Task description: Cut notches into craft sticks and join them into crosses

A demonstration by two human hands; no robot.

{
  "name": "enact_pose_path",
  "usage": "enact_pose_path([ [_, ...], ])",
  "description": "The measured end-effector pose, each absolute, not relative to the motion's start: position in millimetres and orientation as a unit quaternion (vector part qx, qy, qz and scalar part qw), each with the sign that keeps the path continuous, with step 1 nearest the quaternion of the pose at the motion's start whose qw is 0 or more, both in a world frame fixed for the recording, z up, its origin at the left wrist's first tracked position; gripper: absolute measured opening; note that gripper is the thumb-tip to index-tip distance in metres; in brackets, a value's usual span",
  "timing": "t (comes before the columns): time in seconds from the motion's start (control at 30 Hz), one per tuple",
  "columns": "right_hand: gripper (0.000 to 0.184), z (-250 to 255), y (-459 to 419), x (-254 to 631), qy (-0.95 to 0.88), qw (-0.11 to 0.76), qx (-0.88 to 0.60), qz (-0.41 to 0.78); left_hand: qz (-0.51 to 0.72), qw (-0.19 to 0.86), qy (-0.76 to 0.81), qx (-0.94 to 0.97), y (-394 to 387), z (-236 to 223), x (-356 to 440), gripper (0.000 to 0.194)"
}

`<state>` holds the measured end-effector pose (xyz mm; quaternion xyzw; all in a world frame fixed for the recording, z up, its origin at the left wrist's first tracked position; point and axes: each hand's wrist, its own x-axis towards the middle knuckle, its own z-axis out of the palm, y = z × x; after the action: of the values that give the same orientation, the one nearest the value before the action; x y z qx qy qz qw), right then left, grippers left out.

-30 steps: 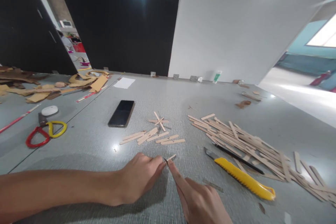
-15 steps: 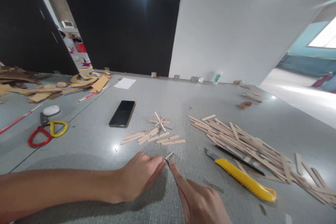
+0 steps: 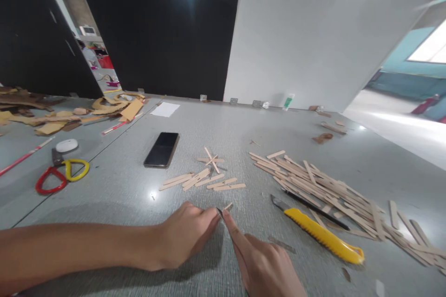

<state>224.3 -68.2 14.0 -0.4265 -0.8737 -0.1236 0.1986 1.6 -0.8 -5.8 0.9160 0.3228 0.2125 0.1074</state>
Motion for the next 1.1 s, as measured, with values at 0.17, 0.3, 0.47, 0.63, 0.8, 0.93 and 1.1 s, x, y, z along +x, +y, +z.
enact_pose_path([
  [0.17, 0.084, 12, -69, 225, -0.877, 0.189, -0.426, -0.119, 0.218, 0.098, 0.343, 0.908, -1, -3, 3, 0.034],
  [0.3, 0.083, 12, -69, 224, -0.879, 0.184, -0.425, -0.114, 0.210, 0.100, 0.315, 0.920, 0, -9, 0, 0.030],
  [0.47, 0.080, 15, -70, 223, -0.875, 0.186, -0.426, -0.137, 0.213, 0.094, 0.317, 0.919, 0, -10, 1, 0.028],
  [0.63, 0.084, 13, -71, 225, -0.875, 0.171, -0.430, -0.139, 0.211, 0.092, 0.314, 0.921, 1, -8, 1, 0.029],
  [0.8, 0.070, 17, -68, 224, -0.876, 0.192, -0.421, -0.138, 0.196, 0.091, 0.295, 0.931, 1, -6, 0, 0.026],
  [0.93, 0.062, 21, -70, 225, -0.874, 0.193, -0.425, -0.138, 0.199, 0.074, 0.315, 0.925, 1, -2, 2, 0.029],
  [1.1, 0.060, 22, -69, 225, -0.875, 0.195, -0.422, -0.134, 0.194, 0.079, 0.295, 0.932, 1, -1, 1, 0.029],
])
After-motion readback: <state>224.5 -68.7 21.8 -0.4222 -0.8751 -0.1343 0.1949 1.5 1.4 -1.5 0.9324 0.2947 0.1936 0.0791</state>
